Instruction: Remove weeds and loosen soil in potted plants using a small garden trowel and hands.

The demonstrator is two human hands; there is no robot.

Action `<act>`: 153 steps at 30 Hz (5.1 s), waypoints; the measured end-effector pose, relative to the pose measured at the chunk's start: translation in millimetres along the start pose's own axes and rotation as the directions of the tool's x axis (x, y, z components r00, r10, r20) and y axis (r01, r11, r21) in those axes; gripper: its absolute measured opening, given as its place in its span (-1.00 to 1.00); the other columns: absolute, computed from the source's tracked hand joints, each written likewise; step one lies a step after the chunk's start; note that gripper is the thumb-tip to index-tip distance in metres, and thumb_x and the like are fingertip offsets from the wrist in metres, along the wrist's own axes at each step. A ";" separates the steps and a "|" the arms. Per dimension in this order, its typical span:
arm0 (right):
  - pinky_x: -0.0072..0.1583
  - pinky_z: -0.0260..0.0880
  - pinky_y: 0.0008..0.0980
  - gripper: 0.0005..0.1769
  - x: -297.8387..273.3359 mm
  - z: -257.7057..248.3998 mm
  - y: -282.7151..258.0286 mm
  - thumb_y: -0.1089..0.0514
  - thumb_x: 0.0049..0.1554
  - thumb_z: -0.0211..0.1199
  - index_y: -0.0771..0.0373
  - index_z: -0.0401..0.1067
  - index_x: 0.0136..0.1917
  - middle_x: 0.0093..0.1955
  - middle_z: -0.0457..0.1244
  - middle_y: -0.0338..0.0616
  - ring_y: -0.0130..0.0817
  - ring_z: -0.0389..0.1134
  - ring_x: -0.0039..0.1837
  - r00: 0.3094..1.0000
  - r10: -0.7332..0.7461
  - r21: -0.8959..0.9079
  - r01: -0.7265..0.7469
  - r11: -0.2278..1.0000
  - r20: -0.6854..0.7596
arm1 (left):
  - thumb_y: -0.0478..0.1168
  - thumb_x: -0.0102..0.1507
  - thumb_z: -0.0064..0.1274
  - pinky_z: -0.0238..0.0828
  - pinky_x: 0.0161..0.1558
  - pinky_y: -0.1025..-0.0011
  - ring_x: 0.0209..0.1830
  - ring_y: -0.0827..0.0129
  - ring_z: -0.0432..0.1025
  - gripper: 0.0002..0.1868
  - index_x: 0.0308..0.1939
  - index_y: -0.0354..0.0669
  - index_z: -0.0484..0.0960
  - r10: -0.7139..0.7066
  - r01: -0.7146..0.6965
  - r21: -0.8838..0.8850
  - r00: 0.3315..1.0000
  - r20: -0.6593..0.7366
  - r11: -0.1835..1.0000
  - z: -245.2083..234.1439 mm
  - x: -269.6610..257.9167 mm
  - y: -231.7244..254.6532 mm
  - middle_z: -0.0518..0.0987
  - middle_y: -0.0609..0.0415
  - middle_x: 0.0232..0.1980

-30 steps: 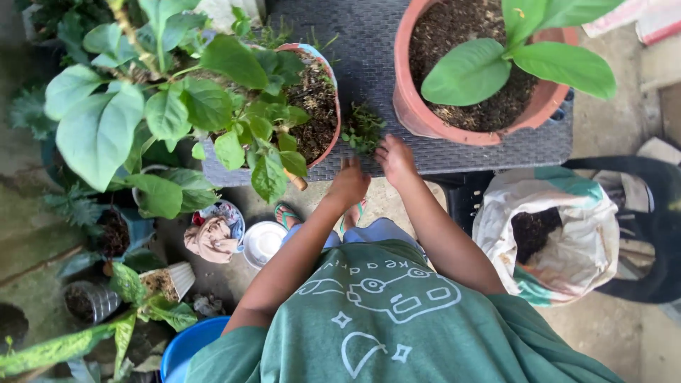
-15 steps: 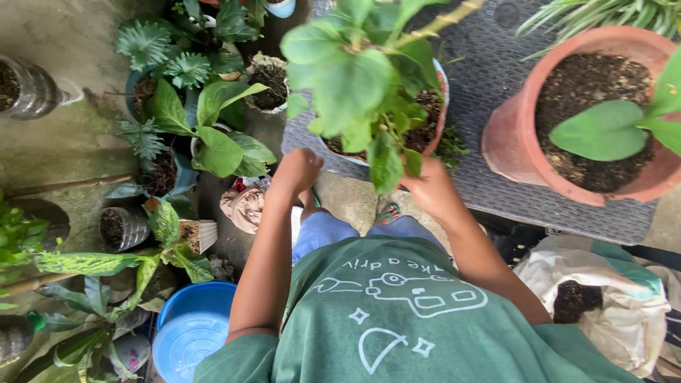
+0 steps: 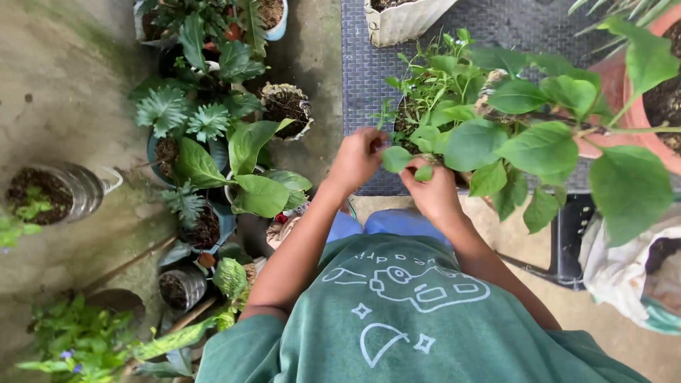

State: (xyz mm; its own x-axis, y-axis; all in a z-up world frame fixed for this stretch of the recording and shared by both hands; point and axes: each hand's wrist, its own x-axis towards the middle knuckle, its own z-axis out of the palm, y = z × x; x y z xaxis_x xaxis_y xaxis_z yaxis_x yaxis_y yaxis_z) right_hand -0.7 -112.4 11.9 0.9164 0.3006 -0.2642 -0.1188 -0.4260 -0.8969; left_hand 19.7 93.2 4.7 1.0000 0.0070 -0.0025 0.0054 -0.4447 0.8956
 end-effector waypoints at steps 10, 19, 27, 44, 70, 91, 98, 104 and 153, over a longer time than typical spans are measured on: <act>0.24 0.37 0.00 -0.53 10.3 15.4 -12.8 0.42 0.12 0.09 0.27 0.49 0.28 0.13 0.36 0.22 0.21 0.37 0.19 0.885 -0.388 -0.473 0.235 0.849 -0.256 | -0.20 0.10 0.26 0.41 0.04 0.06 0.06 -0.18 0.45 -0.51 0.10 -0.23 0.64 0.178 -0.197 0.165 0.976 0.122 0.966 1.3 33.6 22.4 0.53 -0.26 0.05; 0.13 0.40 -0.01 -0.54 15.8 16.3 4.6 0.39 0.06 0.10 0.25 0.47 0.24 0.06 0.36 0.18 0.18 0.40 0.10 0.914 -0.319 -0.415 0.196 0.888 -0.252 | -0.18 0.18 0.22 0.44 0.04 0.05 0.05 -0.08 0.49 -0.75 -0.08 -0.12 0.71 0.193 -0.251 0.252 0.953 0.234 0.934 8.4 50.8 0.6 0.61 -0.12 0.00; 0.09 0.40 -0.05 -0.77 16.2 24.5 -13.0 0.16 0.19 0.32 0.17 0.54 0.13 0.05 0.40 0.01 0.02 0.43 0.06 0.812 -0.246 -0.468 -0.038 0.883 -0.530 | -0.20 0.15 0.22 0.49 -0.14 0.08 -0.17 -0.12 0.55 -0.81 -0.20 -0.17 0.72 0.227 -0.352 0.108 0.780 0.583 0.930 -15.4 124.6 18.8 0.65 -0.18 -0.20; -0.04 0.41 -0.05 -0.78 50.0 121.2 -65.8 0.29 0.10 0.35 0.26 0.55 0.05 -0.16 0.35 0.07 0.07 0.40 -0.08 0.232 0.090 -0.022 -0.440 0.898 -0.969 | -0.25 0.26 0.21 0.40 -0.47 0.53 -0.54 0.61 0.43 -0.84 -0.18 -0.29 0.71 0.174 0.021 -0.196 0.372 0.912 0.980 -25.0 195.6 1.1 0.64 0.15 -0.45; -0.04 0.38 -0.30 -0.78 70.4 120.2 -33.7 0.28 0.30 0.19 0.34 0.43 0.21 -0.02 0.40 -0.08 -0.29 0.39 -0.07 0.127 0.229 0.239 0.065 0.969 -0.965 | -0.33 0.40 -0.03 0.43 -0.37 0.50 -0.37 0.47 0.50 -0.87 0.01 -0.21 0.56 0.188 0.219 -0.260 0.300 0.935 0.940 -57.9 261.1 -11.6 0.63 0.03 -0.20; 0.00 0.41 -0.37 -0.87 93.1 122.2 -53.2 0.31 0.24 0.28 0.29 0.47 0.09 -0.10 0.40 -0.12 -0.41 0.40 -0.07 0.125 0.268 0.255 -0.111 0.961 -0.955 | -0.19 0.28 0.17 0.43 -0.35 0.27 -0.43 0.22 0.57 -0.79 -0.07 -0.21 0.69 0.330 -0.391 -0.151 0.443 0.833 0.908 -21.4 231.3 9.4 0.68 -0.11 -0.35; 0.00 0.43 -0.31 -0.81 112.2 120.4 -76.9 0.36 0.19 0.28 0.23 0.55 0.08 -0.07 0.39 -0.01 -0.18 0.45 -0.06 0.142 0.039 -0.009 -0.328 0.945 -0.989 | -0.20 0.28 0.19 0.31 -0.52 0.40 -0.60 0.50 0.42 -0.82 -0.22 -0.29 0.70 0.192 -0.222 -0.101 0.439 0.878 0.970 -26.1 232.8 -2.0 0.60 0.04 -0.53; -0.10 0.45 -0.28 -0.63 116.6 115.0 -79.3 0.22 0.04 0.43 0.31 0.51 0.13 -0.16 0.38 -0.01 -0.13 0.44 -0.20 0.085 0.260 0.222 -0.312 0.924 -0.962 | -0.21 0.29 0.18 0.23 -0.57 0.42 -0.63 0.57 0.35 -0.82 -0.25 -0.30 0.68 0.225 -0.204 -0.151 0.416 0.881 0.967 -42.0 235.9 26.2 0.55 0.09 -0.58; 0.01 0.45 -0.16 -0.71 113.1 95.9 -51.8 0.33 0.11 0.33 0.28 0.50 0.13 0.00 0.40 0.05 -0.02 0.47 0.01 0.086 0.028 -0.002 -0.330 0.944 -0.996 | -0.33 0.25 0.24 0.47 -0.15 0.42 -0.24 0.52 0.48 -0.72 0.04 -0.23 0.64 0.325 -0.084 -0.321 0.040 0.945 0.943 -27.4 250.0 73.0 0.68 0.13 -0.16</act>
State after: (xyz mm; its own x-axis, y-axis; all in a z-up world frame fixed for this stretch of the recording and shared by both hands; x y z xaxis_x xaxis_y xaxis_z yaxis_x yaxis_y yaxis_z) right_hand 72.5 25.5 -5.6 0.4563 -0.8358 0.3054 -0.4139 -0.5032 -0.7586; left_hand 269.9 87.1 81.6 0.0462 -0.9906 -0.1288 -0.0804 -0.1322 0.9880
